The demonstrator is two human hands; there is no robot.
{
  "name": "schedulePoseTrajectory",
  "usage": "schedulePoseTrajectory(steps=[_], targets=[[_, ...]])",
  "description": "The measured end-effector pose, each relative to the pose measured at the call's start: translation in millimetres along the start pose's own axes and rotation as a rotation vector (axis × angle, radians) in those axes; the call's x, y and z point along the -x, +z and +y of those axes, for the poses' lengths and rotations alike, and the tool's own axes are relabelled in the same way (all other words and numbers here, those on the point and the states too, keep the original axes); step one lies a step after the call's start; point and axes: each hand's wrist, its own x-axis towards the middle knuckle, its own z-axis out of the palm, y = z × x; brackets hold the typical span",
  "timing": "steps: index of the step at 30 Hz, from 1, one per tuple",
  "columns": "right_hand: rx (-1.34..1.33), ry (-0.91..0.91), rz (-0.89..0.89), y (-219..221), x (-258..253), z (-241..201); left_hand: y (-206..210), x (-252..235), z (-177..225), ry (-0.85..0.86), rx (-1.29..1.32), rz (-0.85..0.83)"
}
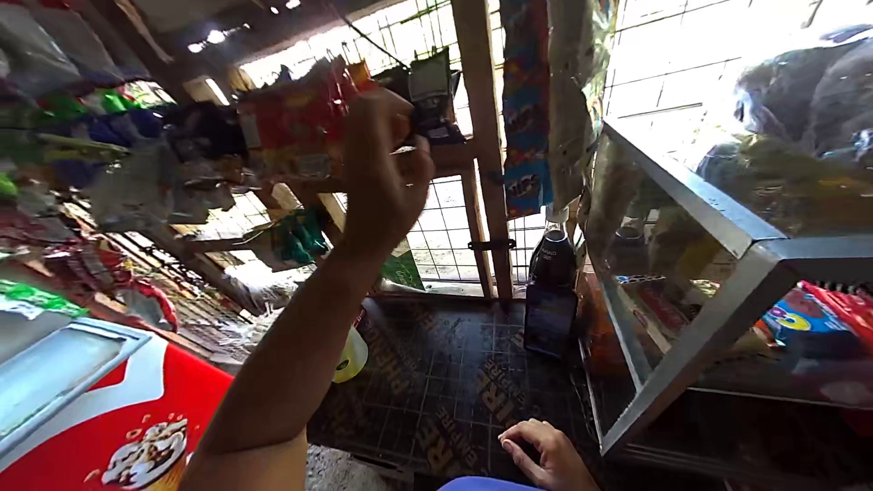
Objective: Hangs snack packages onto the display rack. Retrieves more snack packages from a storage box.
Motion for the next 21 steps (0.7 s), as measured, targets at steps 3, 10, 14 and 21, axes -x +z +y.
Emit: schedulePoseTrajectory(steps=[3,10,14,21], targets=[[0.02,-0.028,0.029,2.2,0.7,2.4,27.1,4.2,-11.2,0.184,-0.129,-0.138],[0.044,0.001,0.026,2.3,2.5,-0.9,35.8,-10.8,-25.9,0.106,-0.133,-0.267],[0.065,0.025,0.031,3.9,2.3,-2.8,-8.0,-32.1,-11.0,0.097,-0.11,0.098],[0.109,0.03,0.048,8.0,1.6,1.3,-30.7,-69.5,-27.6,-0.073,0.185,-0.026]])
